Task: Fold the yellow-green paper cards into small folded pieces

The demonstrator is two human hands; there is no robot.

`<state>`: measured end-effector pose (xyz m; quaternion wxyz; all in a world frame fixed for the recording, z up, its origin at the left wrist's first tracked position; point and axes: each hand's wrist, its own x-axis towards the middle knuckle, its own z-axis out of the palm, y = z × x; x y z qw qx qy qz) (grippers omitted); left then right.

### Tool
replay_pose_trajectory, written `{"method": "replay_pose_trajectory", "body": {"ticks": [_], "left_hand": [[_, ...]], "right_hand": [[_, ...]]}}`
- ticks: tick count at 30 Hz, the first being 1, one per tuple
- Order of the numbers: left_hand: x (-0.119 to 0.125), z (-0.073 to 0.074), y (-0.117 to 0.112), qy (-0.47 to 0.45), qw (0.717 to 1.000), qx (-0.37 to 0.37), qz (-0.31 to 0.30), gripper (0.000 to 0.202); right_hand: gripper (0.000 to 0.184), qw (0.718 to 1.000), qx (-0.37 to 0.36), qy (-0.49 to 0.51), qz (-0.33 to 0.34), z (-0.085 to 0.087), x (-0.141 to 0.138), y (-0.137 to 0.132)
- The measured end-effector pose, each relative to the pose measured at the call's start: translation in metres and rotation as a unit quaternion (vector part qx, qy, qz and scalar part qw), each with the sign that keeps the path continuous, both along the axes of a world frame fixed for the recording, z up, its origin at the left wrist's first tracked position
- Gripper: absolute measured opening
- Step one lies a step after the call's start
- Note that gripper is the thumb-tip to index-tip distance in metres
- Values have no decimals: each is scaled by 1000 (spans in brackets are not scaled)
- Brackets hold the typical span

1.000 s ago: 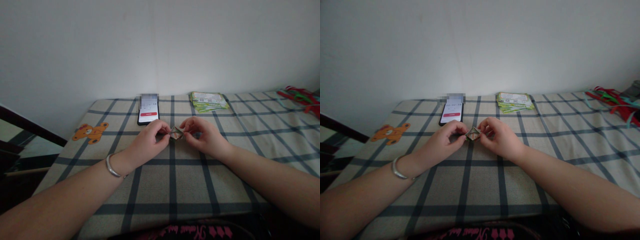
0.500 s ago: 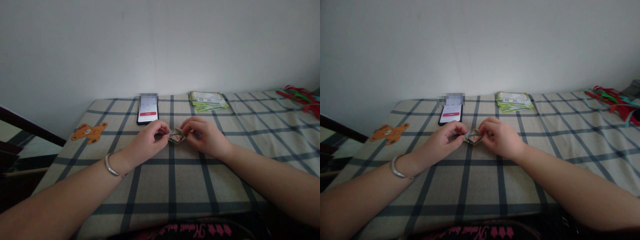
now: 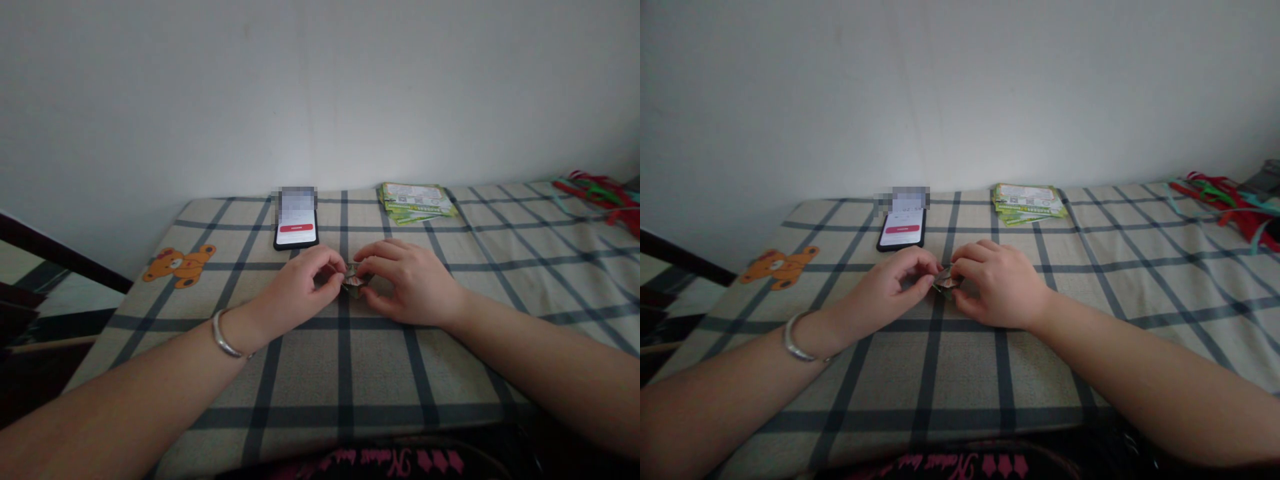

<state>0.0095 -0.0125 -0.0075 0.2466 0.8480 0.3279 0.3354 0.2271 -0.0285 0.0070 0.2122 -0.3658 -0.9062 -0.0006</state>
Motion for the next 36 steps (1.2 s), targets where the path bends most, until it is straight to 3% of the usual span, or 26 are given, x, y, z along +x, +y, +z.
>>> {"method": "replay_pose_trajectory", "body": {"ticks": [9, 18, 25, 36], "left_hand": [[-1, 4, -1, 94, 983, 155, -24, 10], [-2, 5, -4, 176, 955, 231, -50, 13], [-1, 4, -3, 173, 958, 219, -58, 13], [-3, 3, 0, 159, 971, 163, -72, 9]], "right_hand": [[22, 999, 10, -44, -18, 0, -4, 2], [11, 999, -23, -29, -14, 2, -3, 0], [10, 999, -22, -39, -25, 0, -5, 0], [9, 996, -80, 14, -30, -9, -4, 8]]}}
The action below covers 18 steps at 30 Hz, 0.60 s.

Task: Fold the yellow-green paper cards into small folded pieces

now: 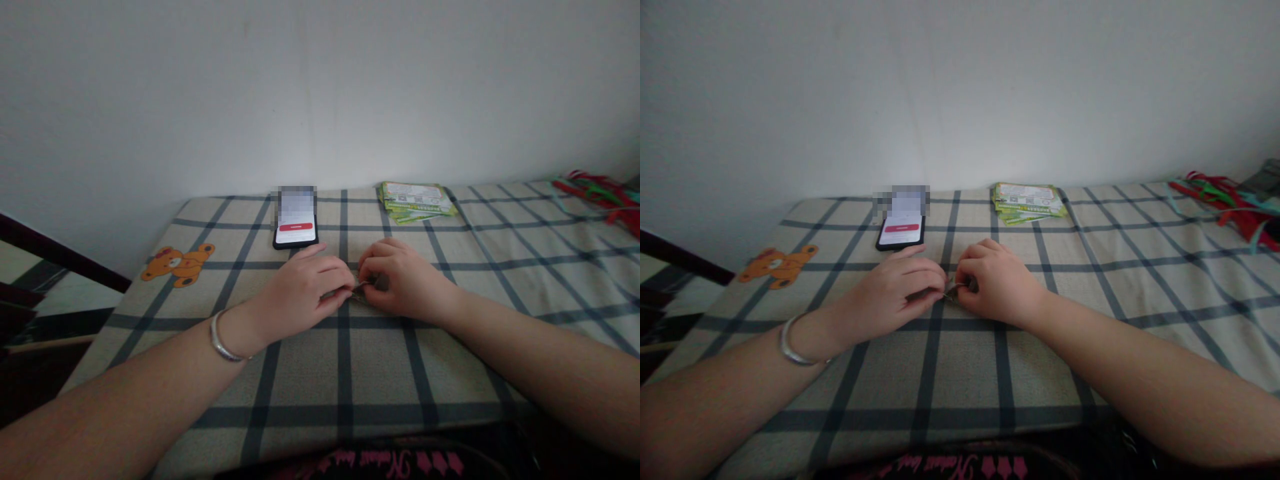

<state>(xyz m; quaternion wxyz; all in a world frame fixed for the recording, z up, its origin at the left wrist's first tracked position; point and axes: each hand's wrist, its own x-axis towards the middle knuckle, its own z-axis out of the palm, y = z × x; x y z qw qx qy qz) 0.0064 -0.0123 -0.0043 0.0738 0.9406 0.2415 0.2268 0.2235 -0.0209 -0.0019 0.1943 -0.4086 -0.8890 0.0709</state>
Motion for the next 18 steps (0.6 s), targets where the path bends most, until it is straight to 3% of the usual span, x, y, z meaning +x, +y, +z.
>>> {"method": "replay_pose_trajectory", "body": {"ticks": [12, 18], "left_hand": [[0, 0, 0, -7, 1000, 4, 3, 6], [-1, 0, 0, -3, 1000, 13, 6, 9]], "right_hand": [[7, 1000, 12, -13, -8, -2, -4, 0], [8, 999, 11, 7, 38, 1, 7, 5]]}}
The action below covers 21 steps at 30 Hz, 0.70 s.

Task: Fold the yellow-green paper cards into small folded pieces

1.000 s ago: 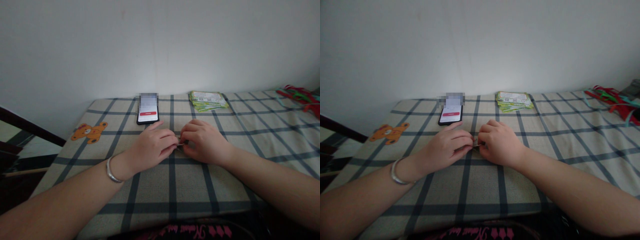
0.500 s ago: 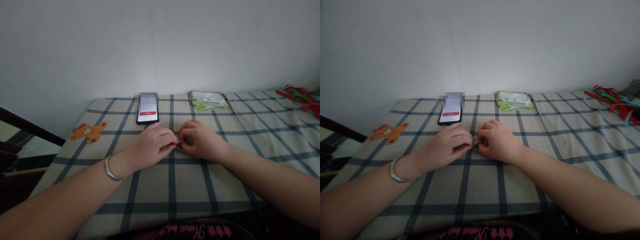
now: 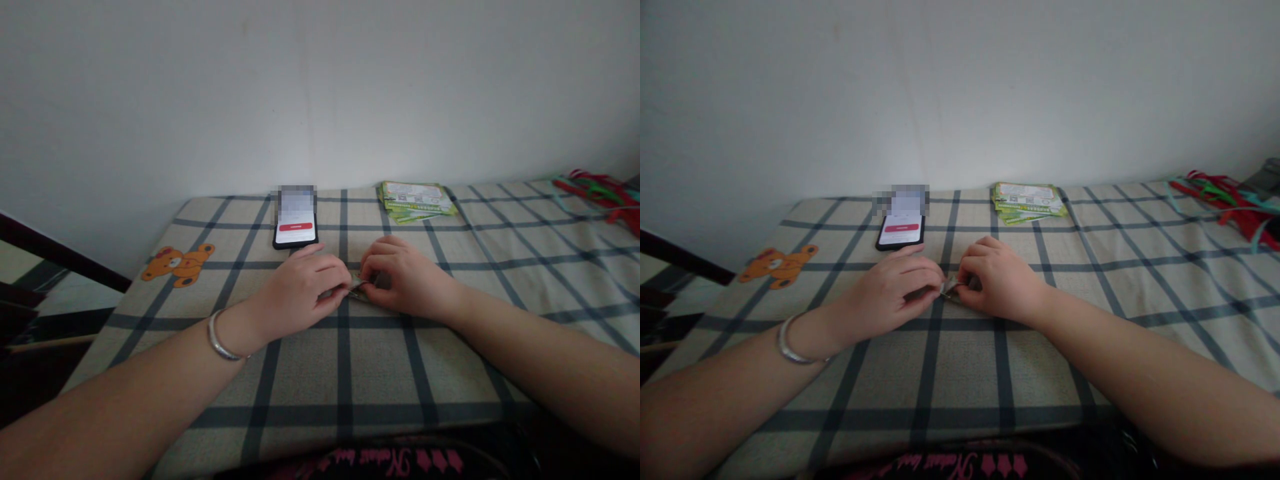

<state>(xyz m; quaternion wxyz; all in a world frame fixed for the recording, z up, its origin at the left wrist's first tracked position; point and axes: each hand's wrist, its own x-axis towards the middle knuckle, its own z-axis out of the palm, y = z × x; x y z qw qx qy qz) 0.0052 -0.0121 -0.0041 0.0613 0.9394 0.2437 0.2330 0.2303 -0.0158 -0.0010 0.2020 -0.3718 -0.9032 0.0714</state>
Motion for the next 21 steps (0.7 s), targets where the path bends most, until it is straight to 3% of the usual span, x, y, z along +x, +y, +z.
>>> {"method": "replay_pose_trajectory", "body": {"ticks": [10, 21], "left_hand": [[0, 1, 2, 13, 1000, -8, 17, 9], [-1, 2, 2, 28, 999, 5, 33, 8]], "right_hand": [[31, 998, -38, 4, 50, 7, 19, 10], [27, 998, -18, 50, 26, 1, 13, 6]]}}
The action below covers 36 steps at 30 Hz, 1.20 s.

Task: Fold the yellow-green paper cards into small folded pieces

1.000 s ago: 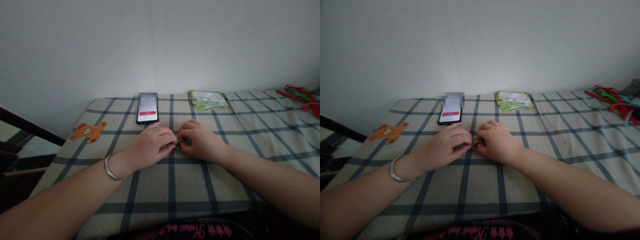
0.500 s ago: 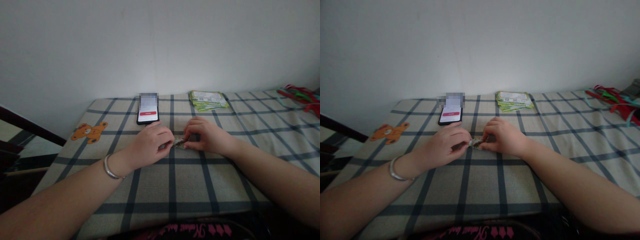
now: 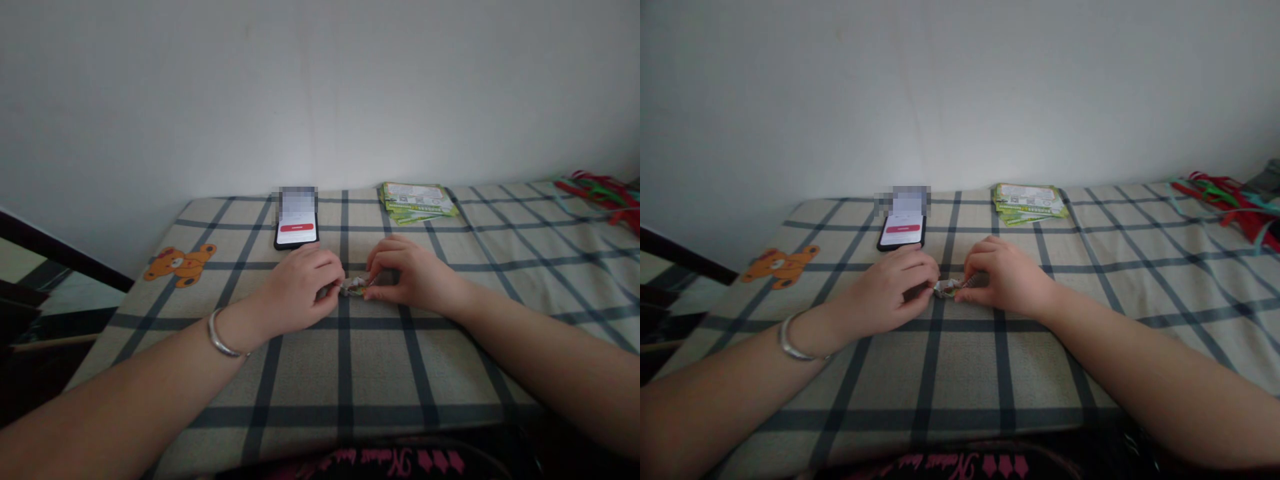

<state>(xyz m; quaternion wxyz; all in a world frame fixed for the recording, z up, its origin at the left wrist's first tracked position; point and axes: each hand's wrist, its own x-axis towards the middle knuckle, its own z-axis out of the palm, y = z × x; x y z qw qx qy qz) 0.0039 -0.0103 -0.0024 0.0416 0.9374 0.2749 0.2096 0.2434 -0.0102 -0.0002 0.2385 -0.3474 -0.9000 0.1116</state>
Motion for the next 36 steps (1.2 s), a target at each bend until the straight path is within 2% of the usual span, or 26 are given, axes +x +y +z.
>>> {"method": "replay_pose_trajectory", "body": {"ticks": [7, 13, 23, 28, 36], "left_hand": [[-1, -2, 0, 18, 999, 4, 32, 15], [1, 0, 0, 14, 997, -24, 76, 16], [3, 0, 0, 42, 987, -56, 148, 22], [4, 1, 0, 44, 984, -71, 157, 22], [5, 0, 0, 62, 984, -49, 158, 21]], "right_hand": [[19, 999, -3, 13, -36, -1, -9, -5], [21, 999, 22, 23, -41, -3, -12, -5], [23, 996, -28, 13, -89, -6, -14, -1], [22, 995, -25, 9, -92, -9, -14, 1], [21, 995, 8, -12, -95, -10, -15, 0]]}}
